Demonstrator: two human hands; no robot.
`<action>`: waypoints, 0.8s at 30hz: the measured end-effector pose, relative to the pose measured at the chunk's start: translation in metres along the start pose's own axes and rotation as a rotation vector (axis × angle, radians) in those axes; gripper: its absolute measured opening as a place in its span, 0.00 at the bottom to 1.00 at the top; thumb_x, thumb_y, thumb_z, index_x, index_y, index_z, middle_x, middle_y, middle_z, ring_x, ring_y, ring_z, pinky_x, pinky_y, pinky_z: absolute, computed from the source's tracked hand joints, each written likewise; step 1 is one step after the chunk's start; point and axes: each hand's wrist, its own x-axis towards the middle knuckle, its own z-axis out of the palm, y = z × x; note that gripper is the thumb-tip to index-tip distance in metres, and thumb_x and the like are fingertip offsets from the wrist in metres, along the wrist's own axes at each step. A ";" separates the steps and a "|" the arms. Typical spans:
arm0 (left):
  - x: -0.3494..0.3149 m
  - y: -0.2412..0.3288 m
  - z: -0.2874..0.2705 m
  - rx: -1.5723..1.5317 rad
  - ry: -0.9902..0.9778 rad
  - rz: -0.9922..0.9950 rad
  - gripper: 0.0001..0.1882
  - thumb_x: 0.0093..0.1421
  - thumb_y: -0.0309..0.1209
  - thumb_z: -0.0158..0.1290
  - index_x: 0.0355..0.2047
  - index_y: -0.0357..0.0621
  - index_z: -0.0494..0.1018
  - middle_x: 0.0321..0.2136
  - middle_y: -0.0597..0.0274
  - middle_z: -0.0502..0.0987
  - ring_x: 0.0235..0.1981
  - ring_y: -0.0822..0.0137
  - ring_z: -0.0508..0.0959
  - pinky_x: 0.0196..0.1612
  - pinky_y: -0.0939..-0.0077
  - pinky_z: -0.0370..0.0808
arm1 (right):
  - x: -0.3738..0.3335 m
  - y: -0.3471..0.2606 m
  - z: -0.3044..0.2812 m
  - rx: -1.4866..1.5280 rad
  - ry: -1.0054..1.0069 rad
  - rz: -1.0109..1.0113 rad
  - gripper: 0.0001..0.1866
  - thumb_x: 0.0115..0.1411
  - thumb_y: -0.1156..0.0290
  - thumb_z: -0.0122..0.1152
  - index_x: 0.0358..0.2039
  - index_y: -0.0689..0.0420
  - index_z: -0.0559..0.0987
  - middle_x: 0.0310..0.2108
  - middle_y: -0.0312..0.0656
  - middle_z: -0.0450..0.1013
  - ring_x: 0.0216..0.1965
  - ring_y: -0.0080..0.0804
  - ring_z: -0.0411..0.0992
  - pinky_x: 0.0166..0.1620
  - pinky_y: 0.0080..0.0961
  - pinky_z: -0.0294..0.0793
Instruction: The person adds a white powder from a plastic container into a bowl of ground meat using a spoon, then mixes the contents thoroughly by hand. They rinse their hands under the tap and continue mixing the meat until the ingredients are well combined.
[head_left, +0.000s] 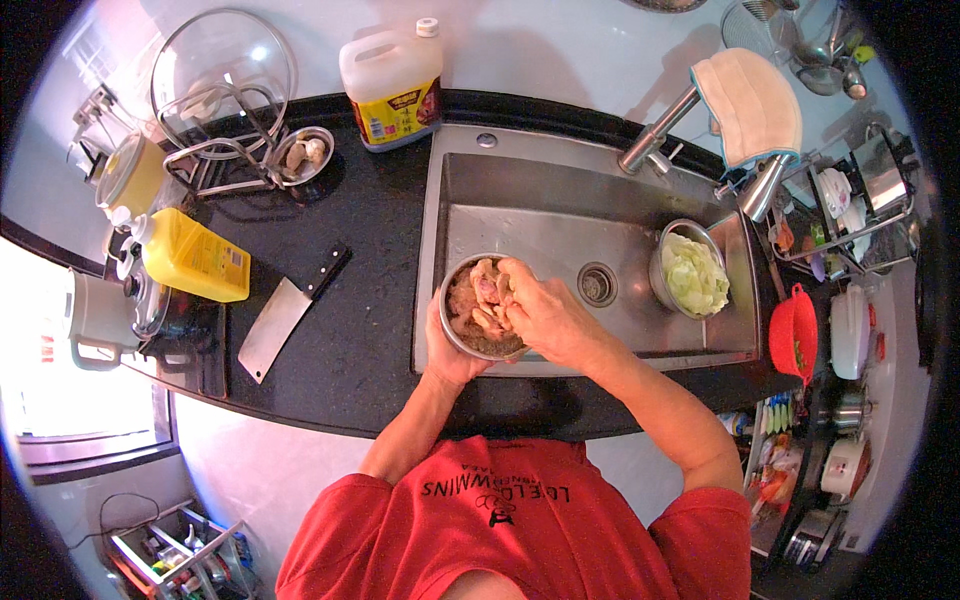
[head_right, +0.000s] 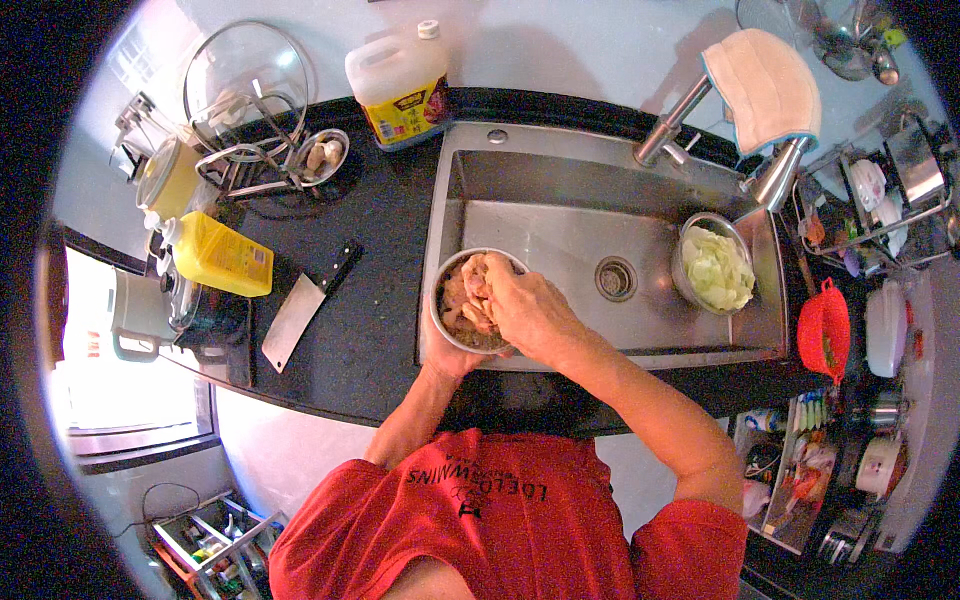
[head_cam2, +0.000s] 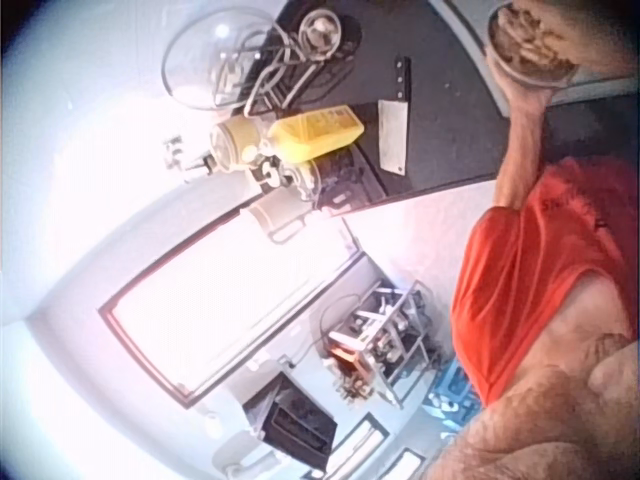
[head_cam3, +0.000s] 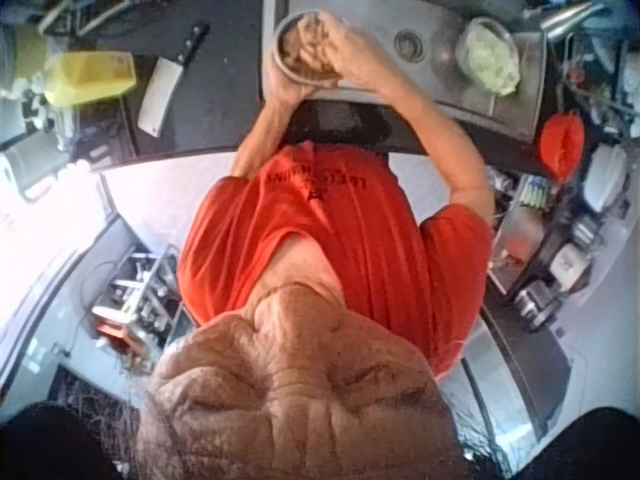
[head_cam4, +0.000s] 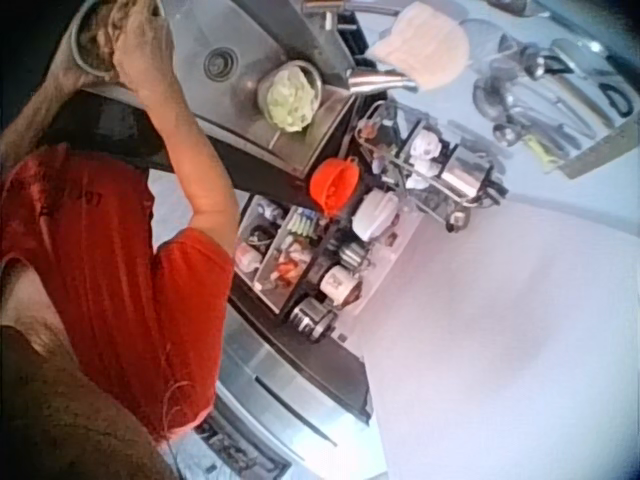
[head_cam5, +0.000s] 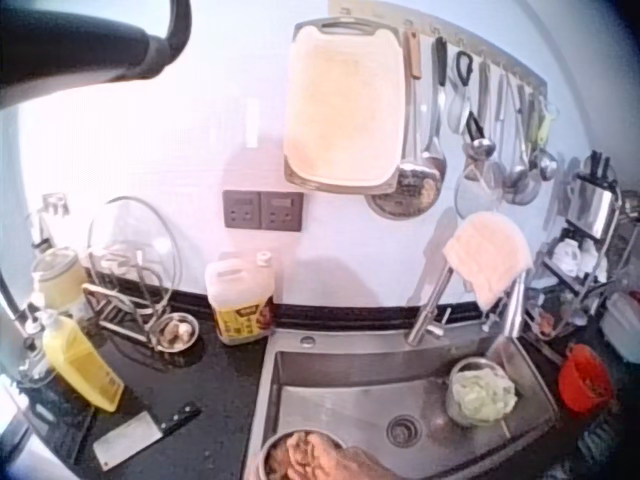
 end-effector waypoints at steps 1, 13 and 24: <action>-0.001 -0.001 -0.003 0.004 -0.055 -0.004 0.32 0.58 0.56 0.35 0.55 0.51 0.63 0.52 0.57 0.68 0.44 0.50 0.75 0.30 0.50 0.78 | 0.001 0.003 0.002 -0.149 0.039 -0.027 0.22 0.54 0.78 0.47 0.50 0.65 0.59 0.27 0.61 0.72 0.23 0.57 0.73 0.28 0.41 0.74; -0.001 -0.016 -0.021 0.308 0.234 0.267 0.38 0.52 0.53 0.45 0.61 0.48 0.55 0.55 0.56 0.65 0.55 0.55 0.66 0.58 0.57 0.61 | 0.016 0.026 0.040 0.186 -0.177 0.248 0.38 0.42 0.60 0.57 0.50 0.72 0.60 0.40 0.64 0.69 0.45 0.57 0.69 0.49 0.40 0.68; 0.010 0.006 -0.009 -0.014 0.050 0.107 0.30 0.58 0.51 0.37 0.54 0.43 0.64 0.53 0.54 0.68 0.52 0.54 0.69 0.56 0.58 0.65 | 0.000 -0.020 0.007 1.379 -0.014 0.495 0.19 0.52 0.80 0.51 0.46 0.60 0.65 0.30 0.39 0.73 0.29 0.27 0.74 0.29 0.24 0.75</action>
